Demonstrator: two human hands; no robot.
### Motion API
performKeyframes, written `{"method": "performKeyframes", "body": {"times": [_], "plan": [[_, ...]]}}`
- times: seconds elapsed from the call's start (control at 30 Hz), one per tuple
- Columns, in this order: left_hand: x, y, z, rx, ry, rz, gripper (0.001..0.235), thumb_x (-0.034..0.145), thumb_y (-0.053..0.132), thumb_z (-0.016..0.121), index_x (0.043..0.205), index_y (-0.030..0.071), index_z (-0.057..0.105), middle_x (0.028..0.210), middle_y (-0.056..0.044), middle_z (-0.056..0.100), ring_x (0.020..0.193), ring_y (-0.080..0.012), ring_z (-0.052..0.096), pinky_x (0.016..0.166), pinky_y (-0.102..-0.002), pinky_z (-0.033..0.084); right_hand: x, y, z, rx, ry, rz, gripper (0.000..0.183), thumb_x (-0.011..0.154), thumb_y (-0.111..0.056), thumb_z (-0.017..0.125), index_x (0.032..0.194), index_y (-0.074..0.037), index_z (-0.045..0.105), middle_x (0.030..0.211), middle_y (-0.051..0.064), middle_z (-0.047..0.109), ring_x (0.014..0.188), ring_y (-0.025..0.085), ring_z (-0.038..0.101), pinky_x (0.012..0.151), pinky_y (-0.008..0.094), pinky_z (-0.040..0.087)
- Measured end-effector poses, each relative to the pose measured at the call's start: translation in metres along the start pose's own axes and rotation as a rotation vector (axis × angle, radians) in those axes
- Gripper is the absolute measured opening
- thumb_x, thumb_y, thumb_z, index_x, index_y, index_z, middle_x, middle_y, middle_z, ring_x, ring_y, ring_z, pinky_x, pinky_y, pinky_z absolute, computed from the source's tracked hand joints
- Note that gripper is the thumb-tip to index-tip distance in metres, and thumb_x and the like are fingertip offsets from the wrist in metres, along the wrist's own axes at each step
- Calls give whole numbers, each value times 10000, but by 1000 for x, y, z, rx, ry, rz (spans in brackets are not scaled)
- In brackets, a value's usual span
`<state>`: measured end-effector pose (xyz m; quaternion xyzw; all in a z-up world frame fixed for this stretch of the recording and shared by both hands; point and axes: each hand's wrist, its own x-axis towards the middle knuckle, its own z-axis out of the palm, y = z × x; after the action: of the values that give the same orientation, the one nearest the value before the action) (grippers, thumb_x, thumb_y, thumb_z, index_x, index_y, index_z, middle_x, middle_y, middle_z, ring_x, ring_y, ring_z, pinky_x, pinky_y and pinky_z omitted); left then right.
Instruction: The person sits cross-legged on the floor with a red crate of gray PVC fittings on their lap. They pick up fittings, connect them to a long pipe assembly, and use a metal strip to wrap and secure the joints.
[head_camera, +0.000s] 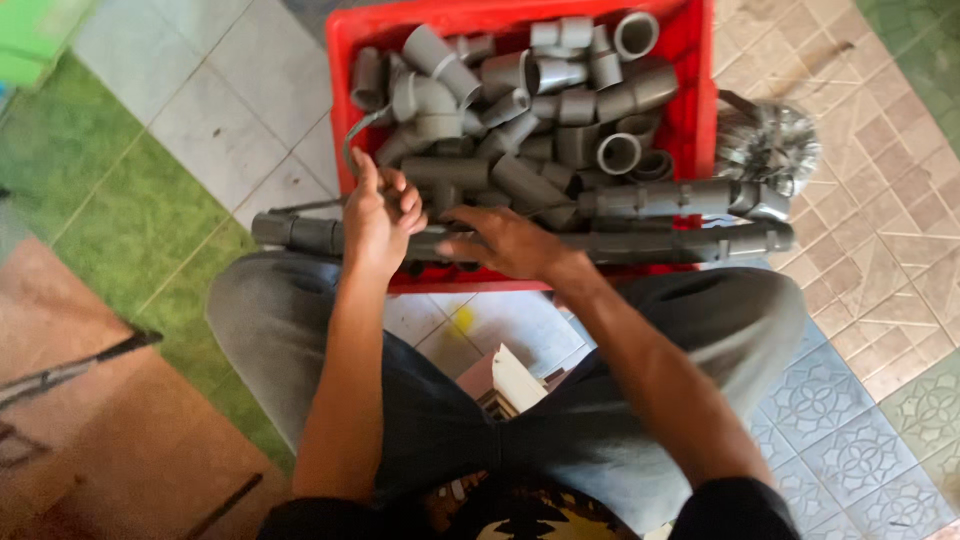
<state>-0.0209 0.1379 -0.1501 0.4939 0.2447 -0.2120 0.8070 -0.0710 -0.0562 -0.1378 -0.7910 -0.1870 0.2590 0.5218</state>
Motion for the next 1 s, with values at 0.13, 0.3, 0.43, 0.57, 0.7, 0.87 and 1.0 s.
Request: {"method": "performKeyframes", "body": {"times": [0.13,0.3,0.43,0.57,0.7,0.87,1.0], "plan": [[15,-5,-18,50,130,40,613,907,690,346,771,118,519,571,-84,509,448,-194,489,446,-326,426,38,31,59,73,294,-196,309,1027,-208,548,747,-80,551,606,124,579,593,308,622,608,365,515],[46,-9,-52,250,224,74,875,805,822,170,912,52,572,793,-181,713,699,-253,727,650,-410,647,55,61,100,173,473,-78,383,1028,-205,572,653,-130,556,524,41,550,510,179,565,550,284,476],[92,-23,-115,760,496,265,660,979,600,147,956,108,586,862,-150,707,839,-267,739,736,-422,628,65,63,116,201,551,16,357,1019,-235,585,678,-132,592,543,62,581,537,210,583,575,320,492],[109,-40,-163,1779,416,249,456,961,412,495,1185,16,534,1123,-219,623,1281,-408,487,1061,-575,382,67,51,118,203,588,28,324,1011,-200,594,706,-93,617,570,121,597,548,255,589,582,350,494],[112,-37,-166,2003,274,13,647,904,489,603,1332,4,572,1164,-231,671,1233,-403,548,1091,-686,214,70,63,121,200,599,34,305,1015,-163,581,733,-57,624,583,139,585,543,281,565,580,363,485],[59,16,-113,1934,113,-67,504,916,364,703,1151,-77,640,1130,-302,646,1148,-498,612,1059,-742,213,62,62,124,304,642,143,292,1002,-228,609,765,-85,699,622,130,660,561,248,611,616,371,514],[97,-15,-166,2026,108,90,432,855,292,781,1037,-62,612,971,-242,630,933,-484,684,827,-586,545,66,72,128,346,642,148,291,1014,-204,596,772,-89,711,602,102,660,530,183,577,585,333,505]]}}
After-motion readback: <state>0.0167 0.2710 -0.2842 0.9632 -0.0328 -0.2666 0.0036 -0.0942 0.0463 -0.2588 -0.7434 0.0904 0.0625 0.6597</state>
